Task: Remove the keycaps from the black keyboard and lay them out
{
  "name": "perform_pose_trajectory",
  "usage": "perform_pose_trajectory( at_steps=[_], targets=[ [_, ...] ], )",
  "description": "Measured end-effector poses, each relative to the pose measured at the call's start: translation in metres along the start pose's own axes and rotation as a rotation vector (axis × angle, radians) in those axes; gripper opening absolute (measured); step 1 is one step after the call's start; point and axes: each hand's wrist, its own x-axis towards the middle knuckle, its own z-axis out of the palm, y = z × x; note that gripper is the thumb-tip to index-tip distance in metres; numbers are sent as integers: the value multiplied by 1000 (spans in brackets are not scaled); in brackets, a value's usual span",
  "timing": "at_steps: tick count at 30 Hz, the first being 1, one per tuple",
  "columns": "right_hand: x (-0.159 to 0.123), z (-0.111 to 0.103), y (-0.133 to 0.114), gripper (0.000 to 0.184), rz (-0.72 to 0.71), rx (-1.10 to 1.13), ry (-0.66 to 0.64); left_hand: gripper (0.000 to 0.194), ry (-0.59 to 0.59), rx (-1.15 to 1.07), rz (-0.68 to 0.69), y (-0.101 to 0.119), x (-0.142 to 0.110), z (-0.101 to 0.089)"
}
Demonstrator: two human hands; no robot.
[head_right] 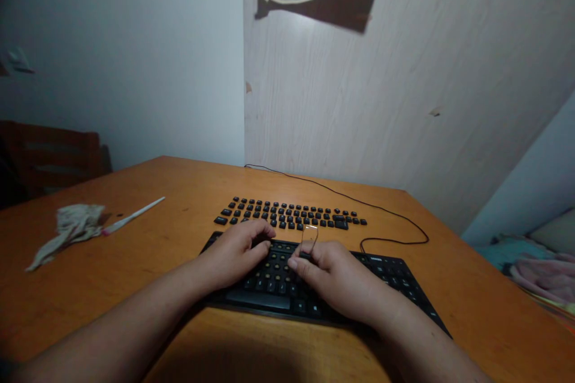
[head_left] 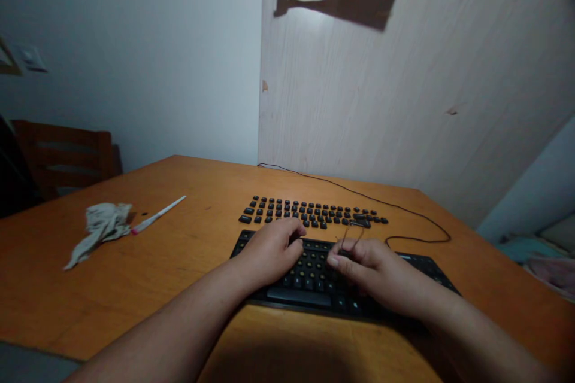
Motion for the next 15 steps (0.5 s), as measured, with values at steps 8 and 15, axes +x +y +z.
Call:
perform_pose_trajectory(
  at_steps=[8, 15],
  targets=[
    [15, 16, 18, 22, 141, 201, 211, 16, -65, 52, 72, 9, -3, -4],
    [13, 17, 10, 12, 118, 195, 294, 19, -134, 76, 166, 9, -5, -2]
  ],
)
